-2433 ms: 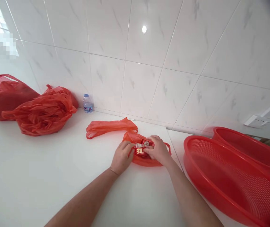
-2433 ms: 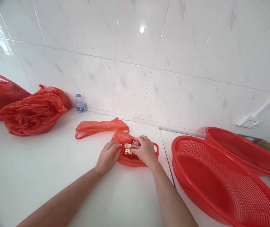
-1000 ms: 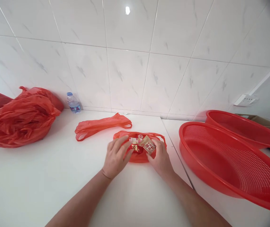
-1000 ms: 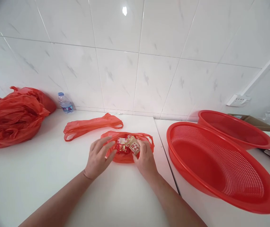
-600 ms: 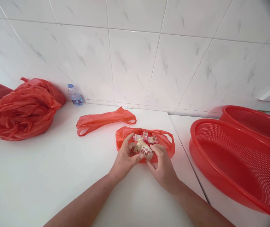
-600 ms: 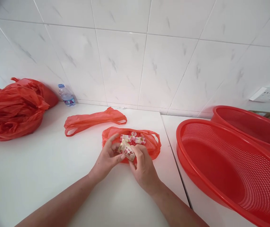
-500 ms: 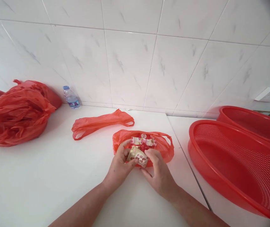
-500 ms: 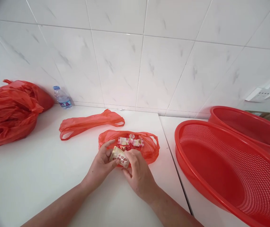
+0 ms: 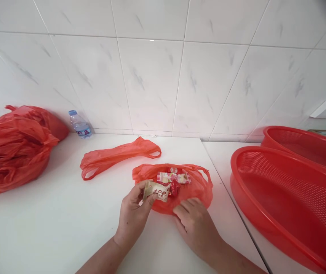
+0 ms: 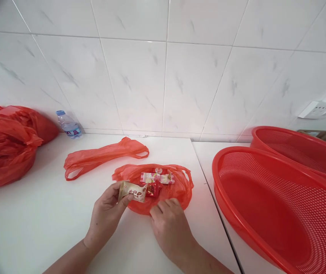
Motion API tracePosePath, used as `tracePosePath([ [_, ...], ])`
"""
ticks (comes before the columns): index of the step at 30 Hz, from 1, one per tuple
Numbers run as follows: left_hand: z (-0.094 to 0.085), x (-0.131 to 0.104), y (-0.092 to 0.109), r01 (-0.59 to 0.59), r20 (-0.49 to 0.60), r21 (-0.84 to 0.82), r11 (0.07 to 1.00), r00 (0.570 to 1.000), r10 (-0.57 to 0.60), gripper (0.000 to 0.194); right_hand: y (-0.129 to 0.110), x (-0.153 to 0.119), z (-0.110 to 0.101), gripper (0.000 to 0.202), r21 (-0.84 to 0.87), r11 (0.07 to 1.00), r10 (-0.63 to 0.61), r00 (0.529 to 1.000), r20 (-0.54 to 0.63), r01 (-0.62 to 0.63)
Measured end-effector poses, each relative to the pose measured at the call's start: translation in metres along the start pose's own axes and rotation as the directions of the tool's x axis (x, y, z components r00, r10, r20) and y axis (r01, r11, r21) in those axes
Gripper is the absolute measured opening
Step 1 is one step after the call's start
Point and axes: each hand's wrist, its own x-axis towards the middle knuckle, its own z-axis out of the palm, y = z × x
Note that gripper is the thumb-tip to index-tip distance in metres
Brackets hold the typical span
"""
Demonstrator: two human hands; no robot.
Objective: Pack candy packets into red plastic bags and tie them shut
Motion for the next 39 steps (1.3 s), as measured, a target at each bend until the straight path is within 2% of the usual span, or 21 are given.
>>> tracePosePath([
  [3, 0.001, -0.007, 0.004, -0.167, -0.008, 0.132, 0.977, 0.985, 0.170, 0.009, -0.012, -0.004, -0.008, 0.015, 0.127, 0.990, -0.072, 0.997, 0.037, 0.067],
  [5, 0.005, -0.013, 0.009, -0.225, 0.013, 0.105, 0.969, 0.974, 0.225, 0.010, -0.015, -0.004, -0.013, 0.019, 0.220, 0.975, -0.030, 1.000, -0.001, 0.029],
  [7, 0.012, -0.018, 0.014, -0.122, 0.046, -0.035, 0.992, 0.991, 0.123, 0.010, -0.011, -0.003, -0.018, 0.025, 0.291, 0.955, 0.084, 0.993, -0.083, -0.057],
  [8, 0.016, -0.020, 0.016, -0.023, 0.073, -0.130, 0.991, 0.997, 0.033, 0.011, -0.008, -0.002, -0.019, 0.026, 0.332, 0.937, 0.152, 0.981, -0.121, -0.105],
  [10, 0.022, -0.021, 0.021, 0.173, 0.146, -0.312, 0.934, 0.980, -0.133, 0.019, -0.001, 0.000, -0.020, 0.021, 0.440, 0.873, 0.296, 0.946, -0.136, -0.210],
  [12, 0.026, -0.020, 0.023, 0.290, 0.210, -0.419, 0.860, 0.953, -0.219, 0.030, 0.003, 0.001, -0.019, 0.012, 0.540, 0.787, 0.405, 0.910, -0.085, -0.300],
  [15, 0.026, -0.018, 0.023, 0.360, 0.261, -0.433, 0.826, 0.927, -0.268, 0.042, 0.002, 0.001, -0.015, 0.021, 0.633, 0.675, 0.451, 0.891, 0.054, -0.380],
  [18, 0.024, -0.017, 0.020, 0.383, 0.279, -0.417, 0.824, 0.917, -0.285, 0.047, -0.001, 0.003, -0.013, 0.013, 0.745, 0.498, 0.442, 0.869, 0.222, -0.444],
  [21, 0.025, -0.017, 0.018, 0.382, 0.293, -0.415, 0.826, 0.915, -0.277, 0.048, -0.002, 0.005, -0.013, 0.019, 0.790, 0.290, 0.453, 0.805, 0.384, -0.540],
  [24, 0.025, -0.017, 0.018, 0.364, 0.309, -0.402, 0.840, 0.918, -0.249, 0.042, -0.001, 0.008, -0.015, 0.022, 0.765, 0.166, 0.472, 0.732, 0.492, -0.622],
  [26, 0.024, -0.017, 0.020, 0.366, 0.306, -0.388, 0.846, 0.917, -0.256, 0.038, -0.002, 0.010, -0.017, 0.021, 0.756, 0.107, 0.480, 0.700, 0.529, -0.646],
  [29, 0.023, -0.017, 0.022, 0.402, 0.312, -0.388, 0.829, 0.904, -0.292, 0.036, -0.002, 0.012, -0.020, 0.017, 0.751, 0.093, 0.481, 0.690, 0.541, -0.654],
  [34, 0.025, -0.017, 0.018, 0.416, 0.342, -0.420, 0.806, 0.896, -0.285, 0.038, 0.000, 0.009, -0.017, 0.011, 0.762, 0.131, 0.462, 0.720, 0.519, -0.634],
  [39, 0.028, -0.016, 0.014, 0.409, 0.352, -0.415, 0.813, 0.896, -0.271, 0.045, -0.002, 0.006, -0.014, 0.019, 0.766, 0.137, 0.486, 0.716, 0.501, -0.628],
])
